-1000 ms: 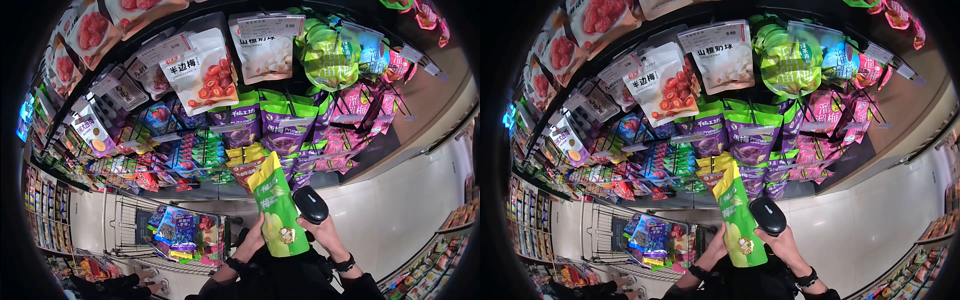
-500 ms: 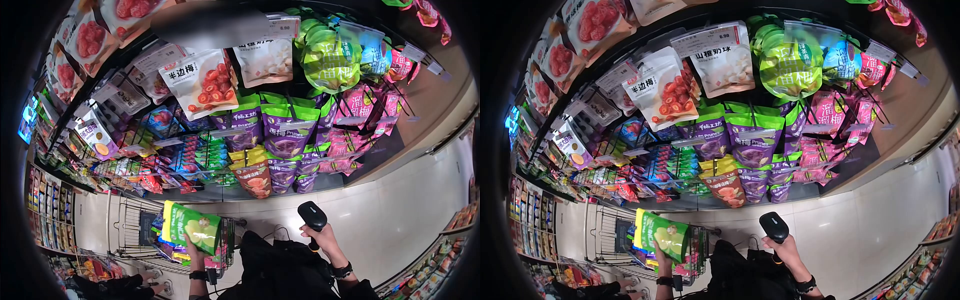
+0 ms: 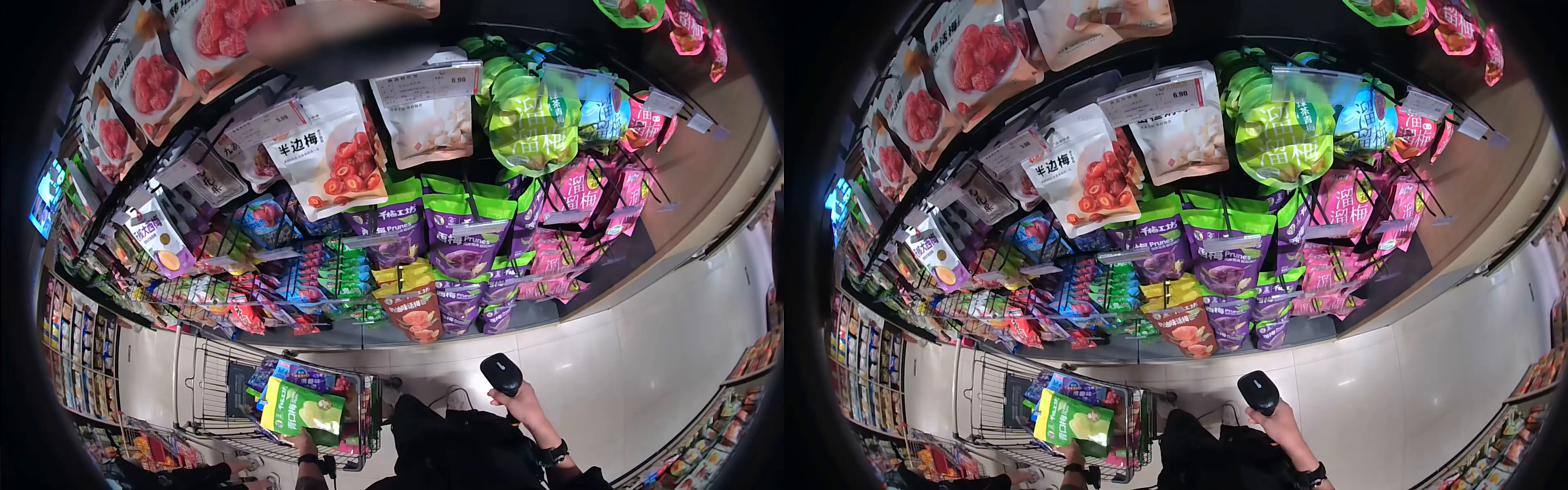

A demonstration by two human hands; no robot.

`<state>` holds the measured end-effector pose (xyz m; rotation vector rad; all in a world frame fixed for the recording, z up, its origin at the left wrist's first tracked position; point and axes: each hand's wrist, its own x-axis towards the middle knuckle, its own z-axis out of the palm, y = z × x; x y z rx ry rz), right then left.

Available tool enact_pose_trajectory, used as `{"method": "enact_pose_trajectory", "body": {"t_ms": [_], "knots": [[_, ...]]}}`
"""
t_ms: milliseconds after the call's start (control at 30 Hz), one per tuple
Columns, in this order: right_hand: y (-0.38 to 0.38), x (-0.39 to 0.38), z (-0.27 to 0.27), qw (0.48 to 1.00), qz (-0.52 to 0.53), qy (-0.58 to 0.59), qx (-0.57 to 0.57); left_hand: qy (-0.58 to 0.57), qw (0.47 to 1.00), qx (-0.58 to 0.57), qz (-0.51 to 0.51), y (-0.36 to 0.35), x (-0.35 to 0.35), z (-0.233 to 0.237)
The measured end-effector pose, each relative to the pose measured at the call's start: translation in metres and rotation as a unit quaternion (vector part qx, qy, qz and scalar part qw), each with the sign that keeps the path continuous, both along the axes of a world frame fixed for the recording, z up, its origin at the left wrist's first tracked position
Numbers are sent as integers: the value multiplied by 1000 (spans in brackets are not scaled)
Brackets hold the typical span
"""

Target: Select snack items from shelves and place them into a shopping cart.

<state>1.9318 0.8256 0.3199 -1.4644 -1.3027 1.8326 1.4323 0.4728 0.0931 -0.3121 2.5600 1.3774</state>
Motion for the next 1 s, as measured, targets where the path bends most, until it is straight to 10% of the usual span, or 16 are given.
{"method": "enact_pose_trajectory", "body": {"t_ms": [133,200,300,500,633,1000], "knots": [[-6,5,-1,998,-6,-33,46,149,885,-414,-149,59,33,60],[-9,6,-2,999,-21,-21,23,266,815,-409,-312,69,36,55],[-13,8,-10,1000,-13,-21,16,74,748,-426,-503,93,38,47],[-12,5,-12,998,-10,-47,35,35,778,-379,-500,117,52,24],[-12,5,-7,998,-6,-58,20,195,707,-437,-521,127,64,20],[-6,-3,-17,997,11,-60,45,225,846,145,-462,390,79,137]]}}
